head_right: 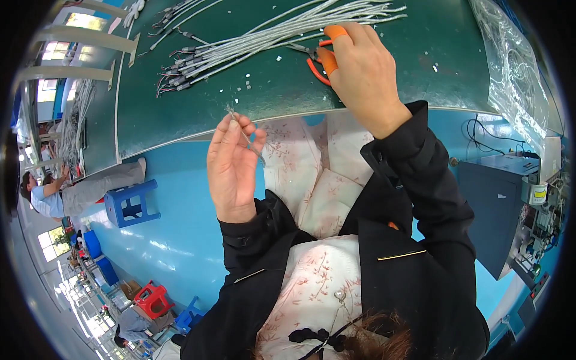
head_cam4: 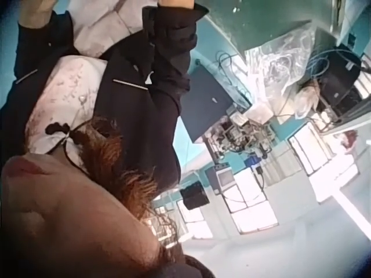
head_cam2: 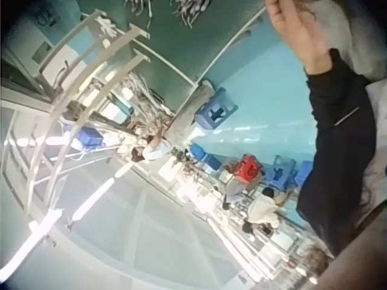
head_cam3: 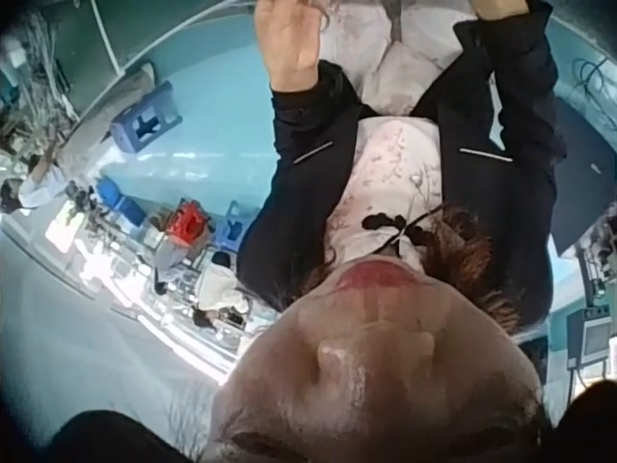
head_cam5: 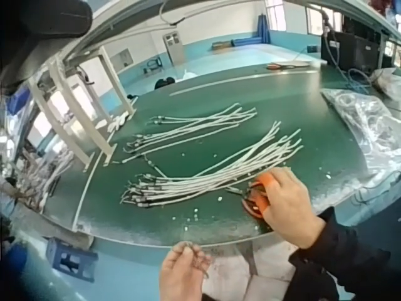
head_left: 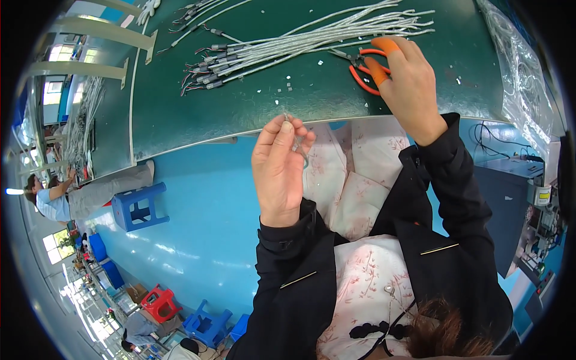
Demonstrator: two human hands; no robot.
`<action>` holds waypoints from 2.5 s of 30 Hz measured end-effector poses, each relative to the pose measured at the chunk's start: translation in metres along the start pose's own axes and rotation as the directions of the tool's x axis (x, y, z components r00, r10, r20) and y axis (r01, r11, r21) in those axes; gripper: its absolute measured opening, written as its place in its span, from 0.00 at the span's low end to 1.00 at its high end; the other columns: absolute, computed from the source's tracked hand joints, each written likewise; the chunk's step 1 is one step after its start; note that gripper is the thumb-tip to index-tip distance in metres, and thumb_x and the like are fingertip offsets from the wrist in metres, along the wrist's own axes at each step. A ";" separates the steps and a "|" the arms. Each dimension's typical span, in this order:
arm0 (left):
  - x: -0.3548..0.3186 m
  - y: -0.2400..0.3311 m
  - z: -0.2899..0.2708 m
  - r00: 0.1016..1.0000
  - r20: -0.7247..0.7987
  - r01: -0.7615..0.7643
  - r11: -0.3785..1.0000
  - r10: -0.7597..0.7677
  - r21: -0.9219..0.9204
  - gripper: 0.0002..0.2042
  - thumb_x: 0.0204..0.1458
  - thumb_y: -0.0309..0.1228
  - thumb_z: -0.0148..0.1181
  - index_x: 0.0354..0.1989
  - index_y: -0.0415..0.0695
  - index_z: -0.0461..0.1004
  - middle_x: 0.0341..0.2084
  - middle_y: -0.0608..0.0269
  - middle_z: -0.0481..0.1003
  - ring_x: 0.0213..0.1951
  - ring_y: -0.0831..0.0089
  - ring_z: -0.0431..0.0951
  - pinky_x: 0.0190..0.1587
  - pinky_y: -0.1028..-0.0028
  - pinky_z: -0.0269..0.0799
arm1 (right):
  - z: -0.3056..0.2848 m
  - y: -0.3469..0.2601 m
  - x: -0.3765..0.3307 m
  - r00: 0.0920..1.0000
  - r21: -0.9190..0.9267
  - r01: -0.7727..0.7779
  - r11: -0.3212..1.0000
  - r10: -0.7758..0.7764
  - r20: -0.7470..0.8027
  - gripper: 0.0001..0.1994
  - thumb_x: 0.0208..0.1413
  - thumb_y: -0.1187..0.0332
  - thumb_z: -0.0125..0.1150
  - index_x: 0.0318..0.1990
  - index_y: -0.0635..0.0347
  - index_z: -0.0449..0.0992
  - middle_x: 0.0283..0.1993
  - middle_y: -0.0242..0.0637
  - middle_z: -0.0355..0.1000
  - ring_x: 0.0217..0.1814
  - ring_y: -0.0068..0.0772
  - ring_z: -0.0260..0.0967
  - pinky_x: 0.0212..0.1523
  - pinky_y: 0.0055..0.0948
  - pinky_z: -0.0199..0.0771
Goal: The person picks up a wire, trims the end with shears, and then slides a small plastic sleeve onto the wire by hand.
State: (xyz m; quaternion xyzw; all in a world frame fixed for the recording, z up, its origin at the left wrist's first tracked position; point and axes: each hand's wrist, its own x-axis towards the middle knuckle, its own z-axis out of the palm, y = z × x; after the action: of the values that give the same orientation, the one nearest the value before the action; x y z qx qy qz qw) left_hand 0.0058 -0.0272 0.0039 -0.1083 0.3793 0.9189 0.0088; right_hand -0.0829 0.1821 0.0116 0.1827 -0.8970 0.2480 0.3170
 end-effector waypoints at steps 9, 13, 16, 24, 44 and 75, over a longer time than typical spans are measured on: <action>0.003 -0.003 0.025 0.993 -0.120 0.004 0.999 0.001 0.042 0.09 0.56 0.26 0.56 0.44 0.40 0.71 0.43 0.63 0.72 0.40 0.75 0.71 0.43 0.68 0.69 | 0.007 -0.069 -0.029 0.766 0.702 -0.634 0.325 0.138 0.628 0.08 0.56 0.74 0.58 0.41 0.68 0.73 0.36 0.33 0.73 0.32 0.21 0.69 0.33 0.22 0.71; 0.002 -0.002 0.021 0.997 -0.075 0.035 0.998 -0.031 0.052 0.10 0.55 0.26 0.56 0.44 0.38 0.70 0.44 0.62 0.72 0.39 0.74 0.70 0.40 0.70 0.68 | 0.012 -0.074 -0.026 0.676 0.672 -0.737 0.074 0.104 0.729 0.09 0.56 0.73 0.59 0.42 0.68 0.73 0.34 0.34 0.73 0.31 0.20 0.68 0.32 0.20 0.71; 0.000 0.001 0.016 0.998 -0.059 0.038 0.994 -0.032 0.098 0.10 0.55 0.25 0.56 0.44 0.37 0.70 0.44 0.62 0.72 0.37 0.74 0.70 0.38 0.71 0.68 | 0.003 -0.073 -0.020 0.527 0.526 -0.849 0.048 0.041 0.849 0.09 0.56 0.72 0.58 0.42 0.69 0.74 0.30 0.33 0.73 0.30 0.19 0.68 0.32 0.19 0.70; -0.002 0.012 0.007 0.999 -0.051 0.028 0.972 -0.017 0.235 0.09 0.53 0.22 0.58 0.42 0.35 0.72 0.40 0.60 0.73 0.39 0.74 0.72 0.43 0.73 0.69 | 0.019 -0.073 -0.036 0.699 0.687 -0.715 0.130 0.097 0.709 0.09 0.56 0.71 0.60 0.40 0.69 0.75 0.27 0.32 0.73 0.22 0.16 0.64 0.22 0.17 0.63; 0.003 0.036 -0.014 0.996 -0.023 0.079 0.800 -0.081 0.595 0.06 0.54 0.28 0.60 0.31 0.36 0.76 0.30 0.65 0.75 0.34 0.78 0.74 0.44 0.76 0.71 | 0.008 -0.067 -0.037 0.834 0.685 -0.365 0.631 -0.105 0.542 0.06 0.48 0.77 0.62 0.36 0.66 0.77 0.27 0.41 0.74 0.23 0.28 0.68 0.24 0.23 0.65; -0.015 0.027 -0.013 0.996 -0.002 0.083 0.869 -0.094 0.489 0.07 0.50 0.22 0.61 0.36 0.34 0.75 0.30 0.58 0.77 0.34 0.72 0.78 0.43 0.72 0.74 | -0.001 -0.068 -0.044 0.738 0.668 -0.593 0.451 -0.027 0.674 0.06 0.53 0.77 0.60 0.38 0.68 0.77 0.30 0.36 0.75 0.28 0.17 0.67 0.27 0.19 0.67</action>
State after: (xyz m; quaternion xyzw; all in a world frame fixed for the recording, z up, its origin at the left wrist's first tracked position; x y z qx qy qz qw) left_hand 0.0207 -0.0547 0.0166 -0.1098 0.5933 0.7932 0.0820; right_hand -0.0174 0.1353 0.0062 0.2186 -0.7200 0.6375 -0.1656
